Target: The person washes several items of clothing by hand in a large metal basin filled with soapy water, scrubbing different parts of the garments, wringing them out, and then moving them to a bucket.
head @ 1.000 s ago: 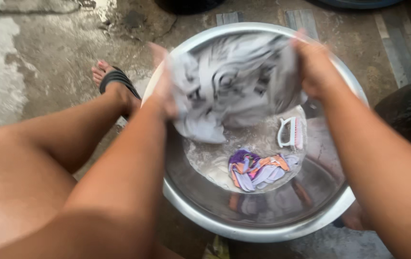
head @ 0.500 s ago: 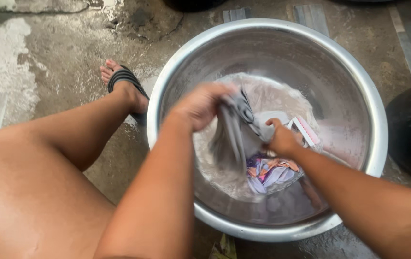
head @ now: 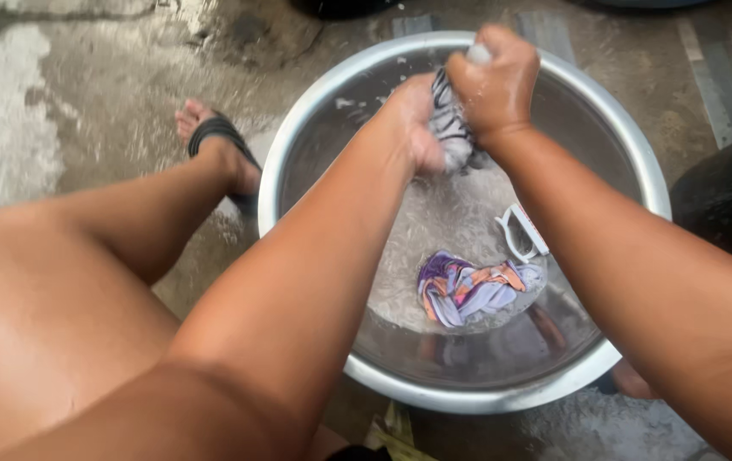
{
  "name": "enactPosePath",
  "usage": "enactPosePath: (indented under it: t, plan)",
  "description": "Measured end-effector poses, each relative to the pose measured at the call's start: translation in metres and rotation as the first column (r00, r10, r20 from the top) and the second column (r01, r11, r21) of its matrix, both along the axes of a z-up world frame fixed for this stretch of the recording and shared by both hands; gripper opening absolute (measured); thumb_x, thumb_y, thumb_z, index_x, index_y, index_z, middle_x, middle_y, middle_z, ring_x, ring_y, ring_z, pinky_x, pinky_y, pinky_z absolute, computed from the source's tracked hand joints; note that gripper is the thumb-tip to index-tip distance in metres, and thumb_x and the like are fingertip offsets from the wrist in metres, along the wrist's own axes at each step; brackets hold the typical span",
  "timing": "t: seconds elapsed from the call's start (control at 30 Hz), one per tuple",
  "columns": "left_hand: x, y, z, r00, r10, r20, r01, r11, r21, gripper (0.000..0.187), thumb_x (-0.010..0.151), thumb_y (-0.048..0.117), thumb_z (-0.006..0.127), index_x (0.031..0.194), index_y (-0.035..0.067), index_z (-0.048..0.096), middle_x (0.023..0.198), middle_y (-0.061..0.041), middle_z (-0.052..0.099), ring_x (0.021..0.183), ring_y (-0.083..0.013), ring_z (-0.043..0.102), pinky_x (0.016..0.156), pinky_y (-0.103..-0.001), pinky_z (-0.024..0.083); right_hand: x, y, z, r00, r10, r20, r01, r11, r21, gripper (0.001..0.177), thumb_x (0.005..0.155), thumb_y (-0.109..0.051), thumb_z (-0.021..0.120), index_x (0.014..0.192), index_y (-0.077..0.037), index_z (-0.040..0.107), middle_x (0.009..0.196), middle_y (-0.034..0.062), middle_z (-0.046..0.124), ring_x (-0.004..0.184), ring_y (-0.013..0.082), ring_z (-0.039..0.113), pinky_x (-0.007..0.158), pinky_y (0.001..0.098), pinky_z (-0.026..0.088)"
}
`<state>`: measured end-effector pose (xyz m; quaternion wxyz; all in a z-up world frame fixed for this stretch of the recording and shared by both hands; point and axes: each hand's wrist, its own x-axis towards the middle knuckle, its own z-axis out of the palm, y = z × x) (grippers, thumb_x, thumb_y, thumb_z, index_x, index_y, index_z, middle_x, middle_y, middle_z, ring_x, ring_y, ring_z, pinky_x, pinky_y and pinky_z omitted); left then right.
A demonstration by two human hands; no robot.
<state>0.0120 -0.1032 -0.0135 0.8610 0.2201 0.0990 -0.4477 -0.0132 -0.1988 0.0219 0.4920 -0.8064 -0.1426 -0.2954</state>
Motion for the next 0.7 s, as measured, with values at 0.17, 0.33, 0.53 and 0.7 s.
enactPosePath:
  t: [0.17,0.33,0.53,0.7]
  plan:
    - [-0.026,0.019,0.027,0.997,-0.078,0.014,0.077,0.995,0.065,0.051,0.089,0.049,0.052,0.101,0.001,0.063,0.09,-0.018,0.069,0.077,-0.0312,0.071,0.066,-0.053,0.061,-0.023,0.018,-0.011,0.994,0.043,0.102,-0.037,0.997,-0.063,0.026,0.087,-0.008,0.075,0.075,-0.003,0.052,0.067,0.0073,0.045,0.065,0.0156,0.046,0.059,0.0337,0.044]
    - [-0.114,0.029,0.002,0.76,-0.643,0.093,0.317,0.492,0.811,0.049,0.1,0.053,0.063,0.116,0.007,0.065,0.11,-0.013,0.073,0.09,-0.0218,0.071,0.073,-0.035,0.057,0.014,-0.023,0.046,0.926,0.191,-0.326,-0.131,0.972,0.197,0.019,0.091,-0.025,0.07,0.09,-0.008,0.061,0.082,0.0051,0.065,0.076,0.0182,0.069,0.069,0.0341,0.058]
    - [-0.075,0.038,0.011,0.944,0.004,0.329,-0.062,0.984,0.165,0.038,0.101,0.031,0.054,0.126,0.005,0.063,0.117,-0.012,0.072,0.105,-0.0243,0.07,0.095,-0.04,0.058,0.002,-0.05,0.018,0.602,0.492,-0.628,-0.679,0.73,-0.079,0.063,0.086,-0.045,0.076,0.138,-0.016,0.057,0.115,0.0002,0.068,0.105,0.0152,0.066,0.095,0.0336,0.05]
    - [-0.047,0.081,0.055,0.891,0.014,0.453,-0.093,0.984,0.152,0.049,0.102,0.038,0.053,0.12,-0.005,0.067,0.114,-0.021,0.073,0.104,-0.0323,0.071,0.099,-0.045,0.055,-0.046,-0.078,-0.026,0.662,0.253,-0.705,-0.376,0.927,-0.02,0.055,0.076,-0.026,0.088,0.124,-0.004,0.071,0.113,0.013,0.078,0.101,0.0201,0.073,0.094,0.0363,0.057]
